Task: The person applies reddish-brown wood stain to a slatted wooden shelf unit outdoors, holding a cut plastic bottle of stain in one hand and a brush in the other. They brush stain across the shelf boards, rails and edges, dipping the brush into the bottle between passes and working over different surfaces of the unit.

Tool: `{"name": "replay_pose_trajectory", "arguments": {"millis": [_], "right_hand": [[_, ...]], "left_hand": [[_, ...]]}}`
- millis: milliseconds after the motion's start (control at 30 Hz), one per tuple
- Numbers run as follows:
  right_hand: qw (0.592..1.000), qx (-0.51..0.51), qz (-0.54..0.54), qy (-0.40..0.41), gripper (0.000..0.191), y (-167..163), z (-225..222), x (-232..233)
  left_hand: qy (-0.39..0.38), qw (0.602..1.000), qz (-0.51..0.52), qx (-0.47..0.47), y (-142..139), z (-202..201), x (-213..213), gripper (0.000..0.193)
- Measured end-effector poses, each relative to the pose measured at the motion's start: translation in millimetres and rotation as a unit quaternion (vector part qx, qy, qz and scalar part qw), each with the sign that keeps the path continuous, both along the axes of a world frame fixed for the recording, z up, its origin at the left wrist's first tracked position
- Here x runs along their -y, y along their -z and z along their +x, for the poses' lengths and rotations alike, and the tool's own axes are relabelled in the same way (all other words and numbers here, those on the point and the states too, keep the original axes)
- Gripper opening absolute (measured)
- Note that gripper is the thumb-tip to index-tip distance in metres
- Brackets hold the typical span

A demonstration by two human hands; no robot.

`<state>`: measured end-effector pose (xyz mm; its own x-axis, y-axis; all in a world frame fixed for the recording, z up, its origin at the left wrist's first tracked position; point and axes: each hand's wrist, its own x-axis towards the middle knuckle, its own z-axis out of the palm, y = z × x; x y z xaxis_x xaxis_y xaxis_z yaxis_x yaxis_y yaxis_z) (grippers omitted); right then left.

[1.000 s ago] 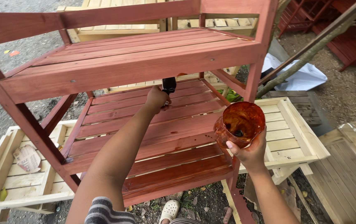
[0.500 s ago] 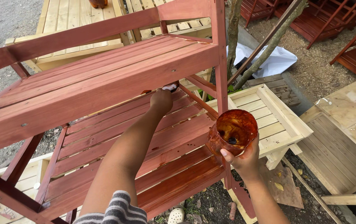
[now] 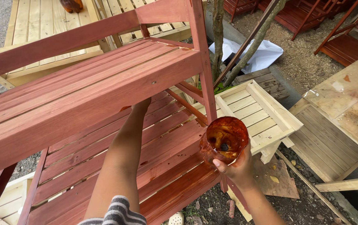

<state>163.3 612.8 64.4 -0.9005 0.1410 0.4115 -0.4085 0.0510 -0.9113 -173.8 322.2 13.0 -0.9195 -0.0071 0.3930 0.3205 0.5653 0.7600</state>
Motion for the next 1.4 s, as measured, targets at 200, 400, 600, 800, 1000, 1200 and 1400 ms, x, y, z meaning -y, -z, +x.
{"name": "replay_pose_trajectory", "arguments": {"millis": [200,400,600,800,1000,1200,1400], "right_hand": [[0.998,0.052,-0.020,-0.028,0.107,7,10,2],[0.993,0.070,0.091,-0.011,0.108,12,16,7],[0.998,-0.023,0.039,-0.032,0.097,18,-1,20],[0.995,-0.057,0.075,-0.024,0.096,21,-6,21],[0.991,-0.098,0.090,0.013,0.095,28,-3,31],[0.992,-0.106,0.067,0.002,0.096,34,-3,31],[0.993,-0.095,0.063,0.004,0.096,36,-1,34]], "left_hand": [[0.035,0.998,0.044,0.024,8,-18,-12,0.036],[0.089,0.989,0.082,0.080,17,-7,3,0.037],[0.041,0.977,-0.203,0.052,-17,58,2,0.036],[0.033,0.994,-0.088,0.064,-78,174,-33,0.035],[0.081,0.992,-0.089,0.043,-121,243,-40,0.035],[-0.004,0.975,-0.191,0.114,-106,245,-12,0.036],[-0.116,0.962,-0.247,-0.006,-65,208,13,0.036]]}}
